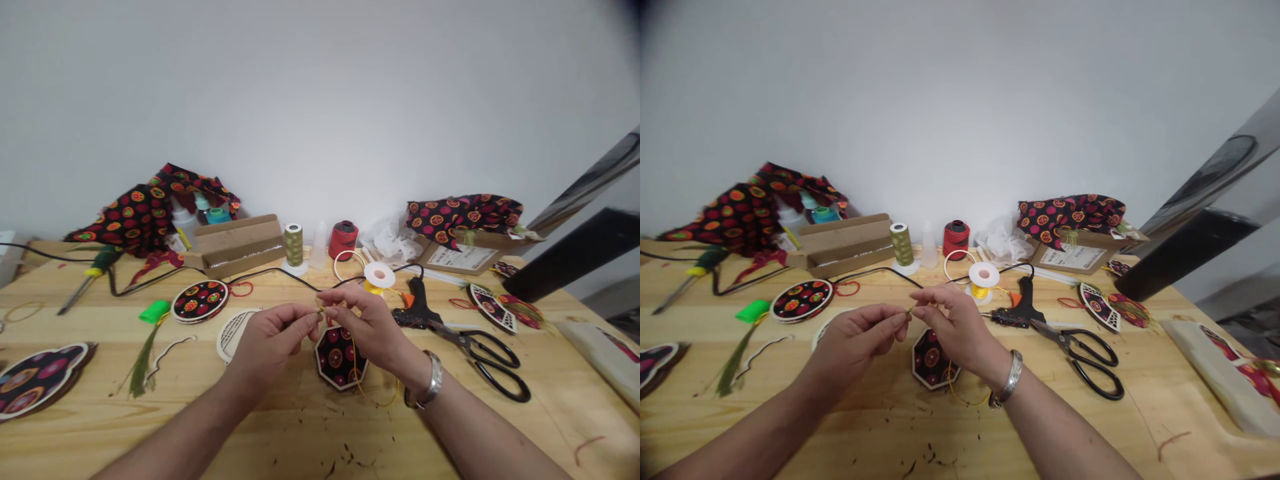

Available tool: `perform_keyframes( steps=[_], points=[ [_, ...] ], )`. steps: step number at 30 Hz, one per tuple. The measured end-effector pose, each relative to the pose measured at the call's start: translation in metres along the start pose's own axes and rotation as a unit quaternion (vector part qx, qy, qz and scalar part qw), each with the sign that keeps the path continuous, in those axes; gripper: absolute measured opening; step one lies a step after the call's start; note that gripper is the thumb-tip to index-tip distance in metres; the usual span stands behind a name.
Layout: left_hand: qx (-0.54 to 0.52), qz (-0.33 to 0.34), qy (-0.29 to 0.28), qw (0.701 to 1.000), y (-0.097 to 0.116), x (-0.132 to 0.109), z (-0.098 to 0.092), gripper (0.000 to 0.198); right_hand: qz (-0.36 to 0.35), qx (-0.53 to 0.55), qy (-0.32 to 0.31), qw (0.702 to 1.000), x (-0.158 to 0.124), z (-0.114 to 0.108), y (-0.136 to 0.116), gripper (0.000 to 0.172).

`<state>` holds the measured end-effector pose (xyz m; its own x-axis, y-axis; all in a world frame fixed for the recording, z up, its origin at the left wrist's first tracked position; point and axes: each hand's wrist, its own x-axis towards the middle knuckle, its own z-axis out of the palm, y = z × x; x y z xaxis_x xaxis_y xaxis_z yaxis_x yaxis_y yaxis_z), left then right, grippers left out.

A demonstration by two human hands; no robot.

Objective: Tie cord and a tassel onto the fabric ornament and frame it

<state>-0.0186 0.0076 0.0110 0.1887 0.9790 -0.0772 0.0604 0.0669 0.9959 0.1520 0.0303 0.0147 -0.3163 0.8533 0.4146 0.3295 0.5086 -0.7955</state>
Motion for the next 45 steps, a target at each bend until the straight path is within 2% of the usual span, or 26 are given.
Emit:
perform_keyframes(
  steps=[3, 10, 21, 24, 27, 30, 32, 34, 39, 42, 45],
  points=[
    [-0.012, -0.002, -0.015, 1.0, 0.0, 0.0, 0.0, 0.02, 0.016, 0.002, -0.001, 1.0, -0.001, 0.002, -0.001, 0.007],
    [-0.061, -0.011, -0.047, 0.997, -0.003, 0.001, 0.0, 0.019, -0.001, -0.011, 0.002, 1.0, -0.001, 0.001, -0.004, 0.011],
    [-0.017, 0.008, -0.03, 0.999, 0.001, 0.0, 0.001, 0.021, -0.015, -0.01, 0.008, 1.0, 0.0, 0.0, -0.006, 0.012],
    [0.019, 0.023, -0.002, 1.0, 0.002, -0.001, 0.001, 0.02, 0.03, 0.002, 0.01, 0.999, -0.001, 0.001, -0.007, 0.01],
    [0.071, 0.057, 0.035, 0.995, 0.004, -0.002, 0.0, 0.02, 0.131, 0.045, 0.013, 0.99, -0.001, 0.005, -0.008, 0.015],
    [0.098, 0.093, 0.066, 0.989, 0.005, -0.003, 0.0, 0.018, 0.231, 0.129, -0.011, 0.964, -0.003, 0.011, -0.012, 0.026],
    [0.099, 0.109, 0.088, 0.985, 0.004, -0.003, 0.001, 0.013, 0.271, 0.202, -0.033, 0.94, -0.004, 0.016, -0.016, 0.023],
    [0.1, 0.112, 0.113, 0.982, 0.002, -0.003, 0.001, 0.009, 0.291, 0.275, -0.045, 0.915, -0.006, 0.021, -0.02, 0.017],
    [0.115, 0.106, 0.146, 0.977, -0.001, -0.004, 0.0, 0.01, 0.307, 0.4, -0.089, 0.859, -0.01, 0.027, -0.022, 0.031],
    [0.128, 0.101, 0.169, 0.972, 0.0, -0.005, 0.0, 0.011, 0.323, 0.377, -0.125, 0.859, -0.013, 0.03, -0.018, 0.029],
    [0.133, 0.103, 0.17, 0.971, 0.003, -0.004, 0.0, 0.01, 0.331, 0.315, -0.118, 0.881, -0.017, 0.034, -0.015, 0.021]
  ],
)
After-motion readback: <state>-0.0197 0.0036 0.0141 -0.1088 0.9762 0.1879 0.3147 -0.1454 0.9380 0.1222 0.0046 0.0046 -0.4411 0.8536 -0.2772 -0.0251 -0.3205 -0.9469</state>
